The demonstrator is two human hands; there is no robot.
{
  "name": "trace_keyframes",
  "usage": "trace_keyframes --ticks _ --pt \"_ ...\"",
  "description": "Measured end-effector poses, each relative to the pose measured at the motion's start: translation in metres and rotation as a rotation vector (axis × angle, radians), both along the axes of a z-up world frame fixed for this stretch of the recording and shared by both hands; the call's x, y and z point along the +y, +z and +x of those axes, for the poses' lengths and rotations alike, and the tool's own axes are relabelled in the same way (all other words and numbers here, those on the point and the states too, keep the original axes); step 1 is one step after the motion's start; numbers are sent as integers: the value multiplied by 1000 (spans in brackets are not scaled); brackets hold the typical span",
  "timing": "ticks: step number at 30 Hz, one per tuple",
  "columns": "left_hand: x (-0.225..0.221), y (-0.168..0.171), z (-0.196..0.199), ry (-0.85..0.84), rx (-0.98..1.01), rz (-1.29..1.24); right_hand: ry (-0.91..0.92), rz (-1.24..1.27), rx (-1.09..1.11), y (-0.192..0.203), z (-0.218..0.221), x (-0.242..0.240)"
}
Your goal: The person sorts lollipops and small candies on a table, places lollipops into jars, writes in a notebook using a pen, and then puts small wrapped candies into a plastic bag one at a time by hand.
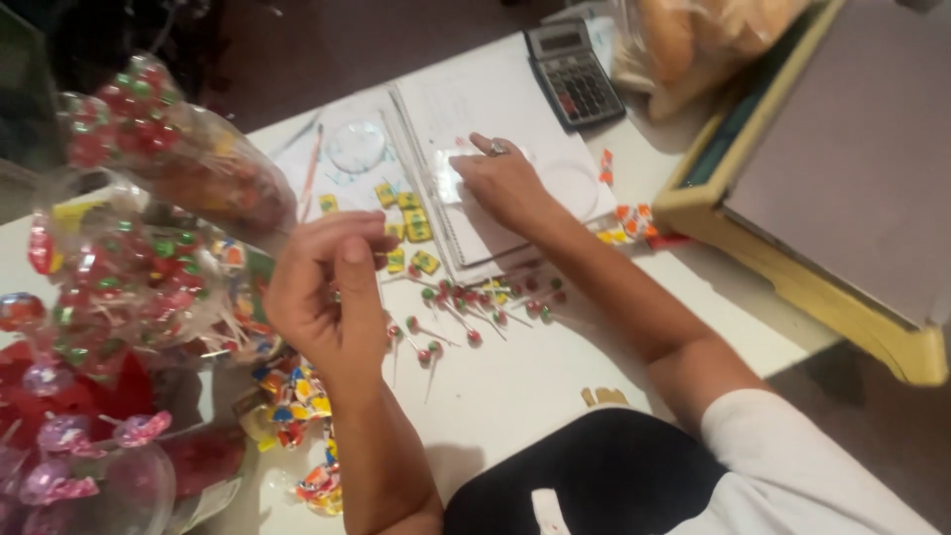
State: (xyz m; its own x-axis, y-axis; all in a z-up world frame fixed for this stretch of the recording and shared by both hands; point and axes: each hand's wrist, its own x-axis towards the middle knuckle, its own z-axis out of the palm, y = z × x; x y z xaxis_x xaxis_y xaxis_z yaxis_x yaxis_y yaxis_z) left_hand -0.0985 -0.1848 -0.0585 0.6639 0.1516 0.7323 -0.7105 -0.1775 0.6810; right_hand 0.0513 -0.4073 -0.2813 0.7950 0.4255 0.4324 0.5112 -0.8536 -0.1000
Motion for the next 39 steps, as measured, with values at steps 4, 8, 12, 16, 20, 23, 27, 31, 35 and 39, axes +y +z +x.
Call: trace_keyframes --ticks 4,8,12,16,20,23,27,31,35,39 --pt "11 -2 6 12 2 -70 -150 -105 20 -14 10 14" --pt "15 -5 9 20 9 -72 -172 16 78 -26 17 6" --pt "10 -6 10 10 38 -51 -69 256 88 6 10 0" --pt "8 -20 23 -11 33 -41 -38 1036 260 71 -11 13" --pt "-5 -50 45 1 306 -110 22 1695 527 101 -21 15" --pt "-18 -64 52 -126 644 -33 284 1983 817 108 -32 13" --pt "-30 -68 54 -404 819 -426 398 1937 933 109 -39 15" --pt "-26 -90 67 -294 750 -547 417 1825 922 114 -40 15" --pt "-18 -91 69 -206 665 -439 364 1745 885 110 -39 15" --pt "-14 -88 67 -107 596 -250 397 1550 883 134 -50 14"
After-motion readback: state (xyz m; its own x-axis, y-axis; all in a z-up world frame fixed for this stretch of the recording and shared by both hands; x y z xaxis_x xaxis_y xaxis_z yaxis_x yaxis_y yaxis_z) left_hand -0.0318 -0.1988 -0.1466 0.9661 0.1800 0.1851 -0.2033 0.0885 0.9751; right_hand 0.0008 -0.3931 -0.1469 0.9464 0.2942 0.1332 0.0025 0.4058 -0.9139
